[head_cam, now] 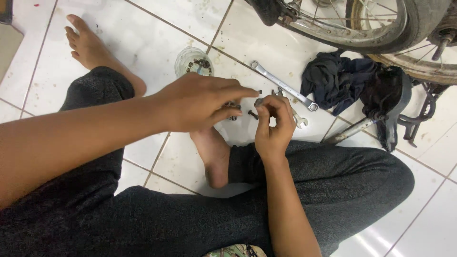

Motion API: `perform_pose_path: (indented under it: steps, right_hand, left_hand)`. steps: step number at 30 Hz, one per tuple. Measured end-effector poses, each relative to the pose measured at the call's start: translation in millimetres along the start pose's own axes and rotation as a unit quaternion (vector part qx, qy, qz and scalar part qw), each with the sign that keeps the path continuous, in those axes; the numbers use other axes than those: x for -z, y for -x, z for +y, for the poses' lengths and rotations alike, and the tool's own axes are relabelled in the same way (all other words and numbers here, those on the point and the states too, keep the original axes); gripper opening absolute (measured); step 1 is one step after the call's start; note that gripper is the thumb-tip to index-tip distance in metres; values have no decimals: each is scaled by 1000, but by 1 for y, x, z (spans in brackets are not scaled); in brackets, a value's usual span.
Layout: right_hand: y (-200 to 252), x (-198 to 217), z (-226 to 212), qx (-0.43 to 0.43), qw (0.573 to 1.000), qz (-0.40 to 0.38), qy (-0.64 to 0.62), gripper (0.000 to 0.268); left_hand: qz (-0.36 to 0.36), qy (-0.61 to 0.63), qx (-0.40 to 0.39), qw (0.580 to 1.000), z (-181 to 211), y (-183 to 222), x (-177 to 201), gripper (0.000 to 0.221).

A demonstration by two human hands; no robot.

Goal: The person removes bolts from a BMX bicycle handlebar stem by hand, then sits on the floor sorting and handling small bolts and bearing balls, placing them into a small bowl and working the stem clamp plate on their lap.

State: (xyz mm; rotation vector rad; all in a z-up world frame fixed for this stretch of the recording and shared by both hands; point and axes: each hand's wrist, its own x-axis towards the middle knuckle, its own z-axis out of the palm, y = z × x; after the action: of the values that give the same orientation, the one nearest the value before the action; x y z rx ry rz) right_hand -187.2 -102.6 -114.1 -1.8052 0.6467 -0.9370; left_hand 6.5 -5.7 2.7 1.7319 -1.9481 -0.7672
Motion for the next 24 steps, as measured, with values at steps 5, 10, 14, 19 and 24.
perform_pose_path:
  steps: [5, 10, 14, 19, 24]
  right_hand:
    - [7, -2, -4, 37, 999, -5, 6, 9]
    - [9, -2, -4, 60, 998, -16, 14, 9]
    - [7, -2, -13, 20, 996, -69, -60, 13]
    - [17, -10, -3, -33, 980, -93, -175, 22]
    - [24, -13, -1, -109, 959, -86, -248, 25]
  left_hand:
    - [64, -43, -64, 995, 2, 2, -12, 28]
    - [75, -44, -61, 994, -3, 0, -16, 20]
    - [73, 13, -26, 997, -8, -3, -17, 17]
    - [85, 90, 48, 991, -14, -4, -17, 14]
    - [104, 226, 133, 959, -16, -4, -17, 13]
